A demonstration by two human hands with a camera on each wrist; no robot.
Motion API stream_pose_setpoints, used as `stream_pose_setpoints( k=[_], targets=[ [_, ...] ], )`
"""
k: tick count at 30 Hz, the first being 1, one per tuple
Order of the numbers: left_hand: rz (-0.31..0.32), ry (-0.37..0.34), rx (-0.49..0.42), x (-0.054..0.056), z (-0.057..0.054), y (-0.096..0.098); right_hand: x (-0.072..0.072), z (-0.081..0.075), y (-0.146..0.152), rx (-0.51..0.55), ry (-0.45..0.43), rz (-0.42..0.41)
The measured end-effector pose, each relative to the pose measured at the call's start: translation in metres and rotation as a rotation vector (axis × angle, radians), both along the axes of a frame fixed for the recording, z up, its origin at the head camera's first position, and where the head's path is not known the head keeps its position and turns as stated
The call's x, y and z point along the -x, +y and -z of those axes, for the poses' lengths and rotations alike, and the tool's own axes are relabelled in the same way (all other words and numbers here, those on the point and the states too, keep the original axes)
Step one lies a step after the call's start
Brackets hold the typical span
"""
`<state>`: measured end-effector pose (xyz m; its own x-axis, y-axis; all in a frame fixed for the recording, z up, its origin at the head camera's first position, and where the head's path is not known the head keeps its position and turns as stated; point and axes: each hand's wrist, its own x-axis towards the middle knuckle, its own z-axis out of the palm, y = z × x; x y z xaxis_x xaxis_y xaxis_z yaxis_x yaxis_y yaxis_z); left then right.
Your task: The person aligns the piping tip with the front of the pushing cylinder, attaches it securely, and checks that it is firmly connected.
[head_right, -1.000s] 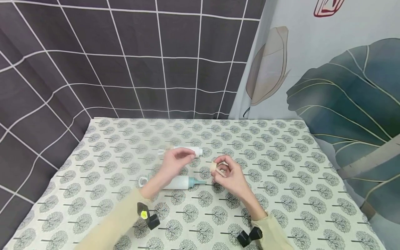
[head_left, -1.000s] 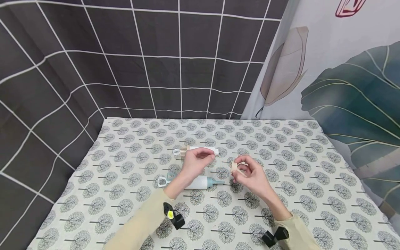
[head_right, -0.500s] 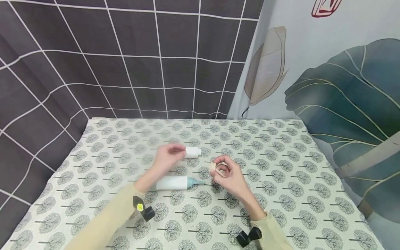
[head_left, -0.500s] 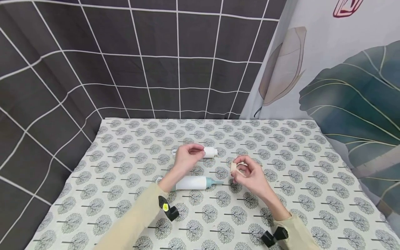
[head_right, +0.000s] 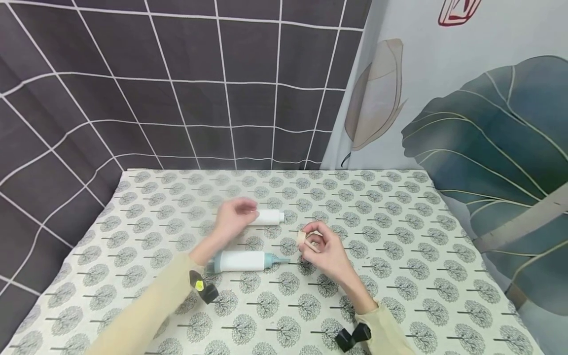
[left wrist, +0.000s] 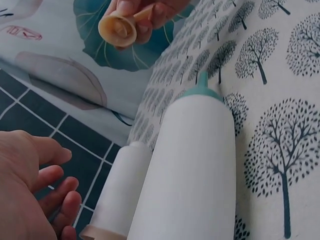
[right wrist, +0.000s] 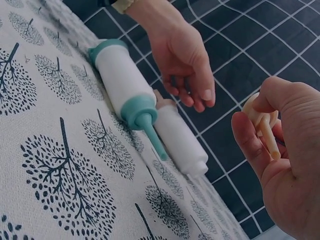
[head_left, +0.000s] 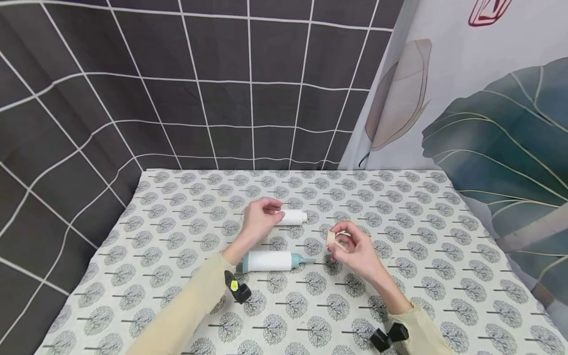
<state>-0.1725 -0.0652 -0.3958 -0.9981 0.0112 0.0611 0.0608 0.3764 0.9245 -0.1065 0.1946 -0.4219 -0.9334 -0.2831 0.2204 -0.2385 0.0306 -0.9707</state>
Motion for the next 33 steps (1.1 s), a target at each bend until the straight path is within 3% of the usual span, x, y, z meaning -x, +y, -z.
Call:
stream_pose_setpoints(
  k=[7,17,26,33],
  targets=[
    [0.003,0.000,0.109,0.007,0.002,-0.004,-0.002,-0.001,-0.001,-0.013,-0.023,0.006],
    [0.056,0.049,0.142,0.013,0.007,-0.006,-0.001,0.001,-0.001,-0.020,-0.030,0.008],
    [0.054,0.072,0.221,0.020,0.011,-0.009,-0.002,0.002,0.000,-0.021,-0.022,0.000],
    [0.100,0.058,0.240,0.023,0.014,-0.012,-0.001,0.003,0.000,-0.028,-0.010,0.001]
  ],
)
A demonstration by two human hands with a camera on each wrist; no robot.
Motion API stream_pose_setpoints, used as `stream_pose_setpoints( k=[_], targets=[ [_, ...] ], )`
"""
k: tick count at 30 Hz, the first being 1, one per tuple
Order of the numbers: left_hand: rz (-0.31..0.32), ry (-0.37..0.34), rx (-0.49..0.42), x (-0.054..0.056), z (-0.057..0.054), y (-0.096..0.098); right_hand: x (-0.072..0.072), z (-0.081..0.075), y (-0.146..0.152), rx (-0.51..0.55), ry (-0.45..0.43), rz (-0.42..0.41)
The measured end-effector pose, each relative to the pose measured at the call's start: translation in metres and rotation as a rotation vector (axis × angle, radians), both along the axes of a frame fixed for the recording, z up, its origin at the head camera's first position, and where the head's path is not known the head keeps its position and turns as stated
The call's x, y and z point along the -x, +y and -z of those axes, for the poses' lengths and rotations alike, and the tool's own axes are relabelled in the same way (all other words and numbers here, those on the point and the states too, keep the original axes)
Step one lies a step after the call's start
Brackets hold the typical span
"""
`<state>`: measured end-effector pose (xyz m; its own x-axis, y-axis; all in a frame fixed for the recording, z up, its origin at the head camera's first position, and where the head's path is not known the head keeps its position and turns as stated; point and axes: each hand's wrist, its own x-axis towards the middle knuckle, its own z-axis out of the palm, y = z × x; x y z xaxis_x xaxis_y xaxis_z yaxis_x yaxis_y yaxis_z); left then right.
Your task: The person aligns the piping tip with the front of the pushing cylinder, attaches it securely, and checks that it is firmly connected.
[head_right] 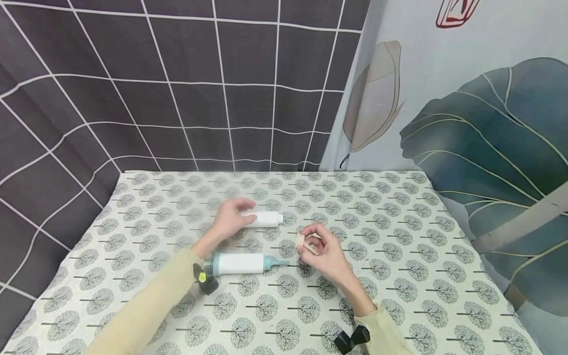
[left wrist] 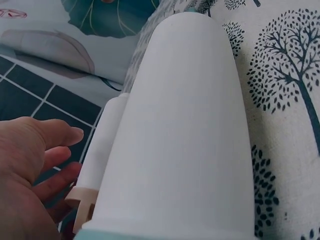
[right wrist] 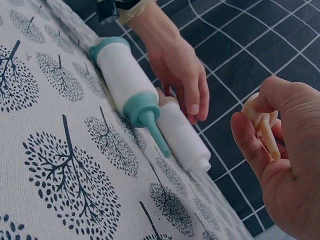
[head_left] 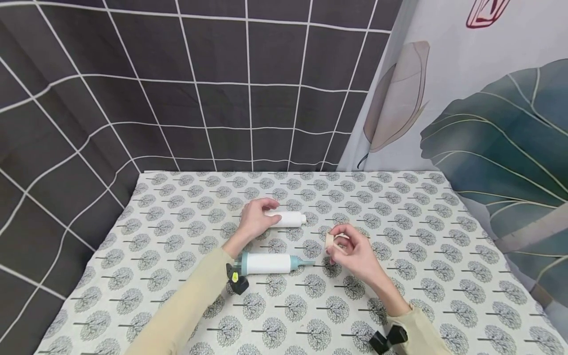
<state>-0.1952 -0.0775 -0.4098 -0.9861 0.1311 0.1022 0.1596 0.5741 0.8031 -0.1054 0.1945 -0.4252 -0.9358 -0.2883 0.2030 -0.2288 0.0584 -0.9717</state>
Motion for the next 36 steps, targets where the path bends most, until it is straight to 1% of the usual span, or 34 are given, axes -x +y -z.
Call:
stream_pose_setpoints(
  k=[5,9,15,21,26,36],
  targets=[
    [0.016,-0.017,0.026,0.003,0.003,-0.001,0.001,0.001,0.000,0.008,0.003,-0.005],
    [0.030,-0.018,0.033,0.005,0.006,-0.002,0.002,0.001,0.000,0.017,0.004,-0.007],
    [0.045,-0.023,0.054,0.009,0.013,-0.004,0.001,0.001,0.000,0.006,-0.018,-0.001],
    [0.054,-0.019,0.074,0.010,0.013,-0.004,0.003,0.002,-0.001,0.009,-0.016,-0.001],
    [0.062,-0.035,0.094,0.010,0.013,-0.004,0.003,0.002,-0.001,0.027,-0.015,-0.012],
    [0.068,-0.032,0.147,0.013,0.019,-0.002,0.002,0.001,-0.001,0.010,-0.028,-0.003]
  ],
)
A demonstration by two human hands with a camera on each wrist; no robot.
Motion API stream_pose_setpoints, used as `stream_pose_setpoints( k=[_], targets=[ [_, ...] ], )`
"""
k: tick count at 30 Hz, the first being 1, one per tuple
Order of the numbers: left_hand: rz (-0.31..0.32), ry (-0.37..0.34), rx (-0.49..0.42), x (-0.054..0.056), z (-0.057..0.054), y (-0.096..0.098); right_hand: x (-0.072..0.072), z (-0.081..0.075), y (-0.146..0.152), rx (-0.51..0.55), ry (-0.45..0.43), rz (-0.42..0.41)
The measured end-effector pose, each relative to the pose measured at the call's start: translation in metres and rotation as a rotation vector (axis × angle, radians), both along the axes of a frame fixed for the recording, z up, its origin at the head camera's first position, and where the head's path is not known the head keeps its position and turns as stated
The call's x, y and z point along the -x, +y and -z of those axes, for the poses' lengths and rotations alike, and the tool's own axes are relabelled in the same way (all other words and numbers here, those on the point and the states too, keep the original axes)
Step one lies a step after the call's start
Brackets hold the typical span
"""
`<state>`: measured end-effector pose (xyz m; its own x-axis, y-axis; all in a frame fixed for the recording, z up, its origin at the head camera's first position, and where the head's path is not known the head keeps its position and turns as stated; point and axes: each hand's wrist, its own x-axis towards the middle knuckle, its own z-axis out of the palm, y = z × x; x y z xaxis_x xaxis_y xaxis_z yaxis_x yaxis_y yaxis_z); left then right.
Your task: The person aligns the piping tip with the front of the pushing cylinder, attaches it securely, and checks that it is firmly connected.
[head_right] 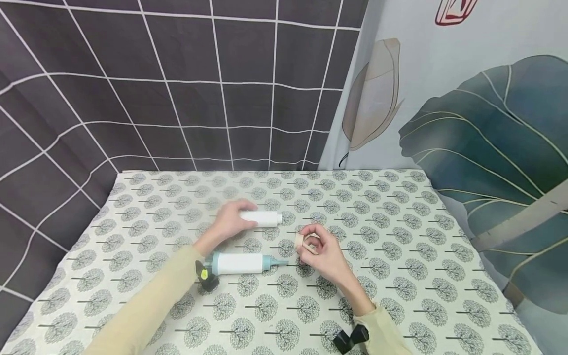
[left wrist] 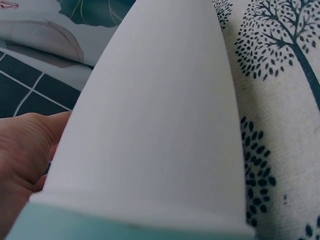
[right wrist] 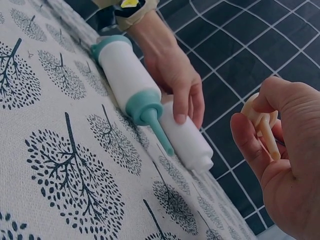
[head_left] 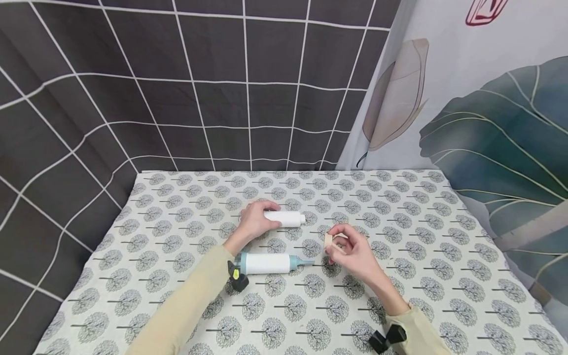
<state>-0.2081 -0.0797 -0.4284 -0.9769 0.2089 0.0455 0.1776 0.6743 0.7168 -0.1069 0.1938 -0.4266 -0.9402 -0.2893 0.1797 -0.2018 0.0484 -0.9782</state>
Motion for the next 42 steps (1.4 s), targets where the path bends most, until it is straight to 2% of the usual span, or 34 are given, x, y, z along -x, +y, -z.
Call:
stream_pose_setpoints(
  k=[25,34,42],
  targets=[
    [0.055,0.045,0.061,-0.002,0.002,-0.001,-0.001,-0.001,0.000,-0.019,-0.021,0.038],
    [0.087,0.030,0.024,-0.003,0.002,-0.006,0.000,-0.002,0.000,-0.009,-0.037,0.021],
    [0.118,0.005,-0.009,-0.008,-0.006,-0.010,0.001,-0.001,-0.001,-0.011,-0.038,0.026]
  ],
)
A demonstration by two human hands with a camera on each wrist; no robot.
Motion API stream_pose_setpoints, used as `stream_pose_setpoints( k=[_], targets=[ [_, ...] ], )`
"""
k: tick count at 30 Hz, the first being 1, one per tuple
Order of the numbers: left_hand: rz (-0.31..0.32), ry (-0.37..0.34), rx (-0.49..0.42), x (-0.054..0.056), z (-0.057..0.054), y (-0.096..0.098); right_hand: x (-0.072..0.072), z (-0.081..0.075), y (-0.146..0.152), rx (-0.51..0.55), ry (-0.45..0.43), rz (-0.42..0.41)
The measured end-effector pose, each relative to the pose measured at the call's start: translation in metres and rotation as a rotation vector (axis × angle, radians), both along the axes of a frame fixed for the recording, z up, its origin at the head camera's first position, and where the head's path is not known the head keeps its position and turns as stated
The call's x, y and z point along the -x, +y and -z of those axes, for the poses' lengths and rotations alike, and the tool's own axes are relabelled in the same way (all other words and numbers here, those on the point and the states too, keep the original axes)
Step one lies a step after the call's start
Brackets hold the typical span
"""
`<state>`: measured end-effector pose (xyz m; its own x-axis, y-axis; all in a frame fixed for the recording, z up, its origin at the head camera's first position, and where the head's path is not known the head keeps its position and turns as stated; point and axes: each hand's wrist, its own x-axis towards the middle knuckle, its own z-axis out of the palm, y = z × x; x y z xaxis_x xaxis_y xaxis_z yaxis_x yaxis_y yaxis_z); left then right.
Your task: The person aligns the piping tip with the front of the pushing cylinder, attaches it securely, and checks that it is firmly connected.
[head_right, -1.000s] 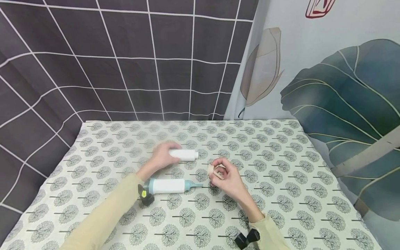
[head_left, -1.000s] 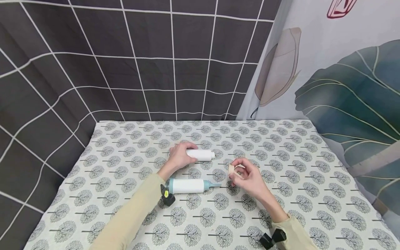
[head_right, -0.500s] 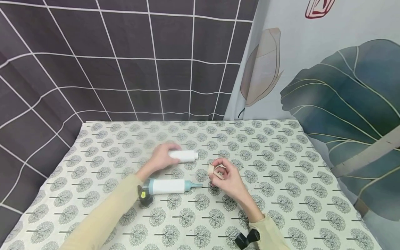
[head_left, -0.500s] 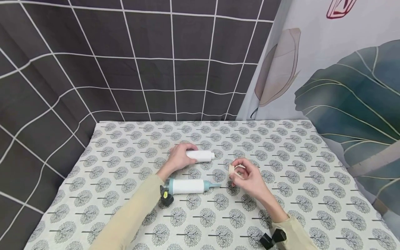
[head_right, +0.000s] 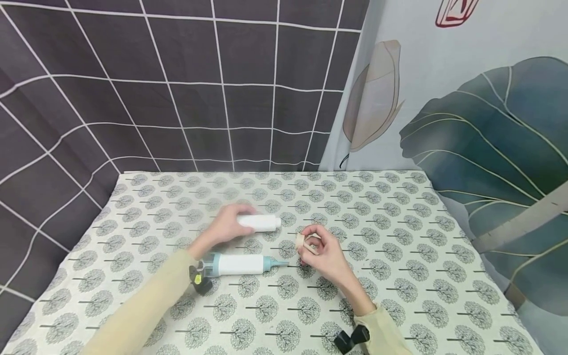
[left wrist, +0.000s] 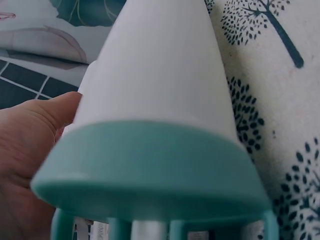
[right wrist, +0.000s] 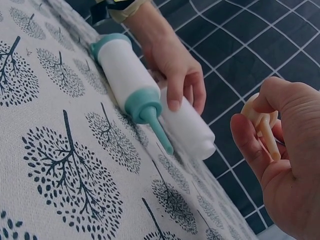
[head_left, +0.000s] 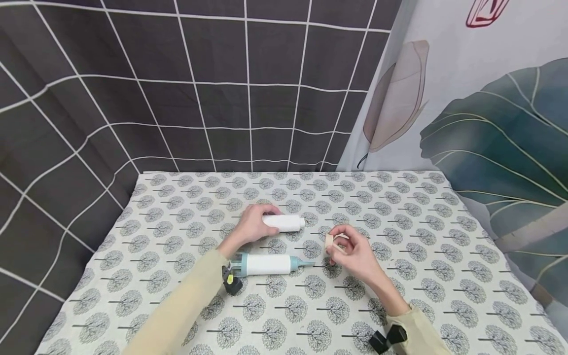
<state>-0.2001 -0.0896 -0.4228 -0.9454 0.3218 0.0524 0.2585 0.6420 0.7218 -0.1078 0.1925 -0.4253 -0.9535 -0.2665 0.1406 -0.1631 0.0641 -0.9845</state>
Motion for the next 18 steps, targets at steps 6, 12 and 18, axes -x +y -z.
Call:
stream_pose_setpoints(
  k=[6,12,18],
  targets=[
    [0.044,0.002,-0.034,-0.006,-0.008,-0.003,0.001,0.000,0.000,0.006,-0.008,-0.008],
    [0.084,0.018,-0.053,-0.016,-0.019,-0.005,0.000,-0.002,-0.001,0.003,-0.013,-0.006],
    [0.104,-0.018,-0.041,-0.031,-0.032,-0.002,0.000,-0.002,-0.001,-0.003,0.003,-0.009]
  ],
)
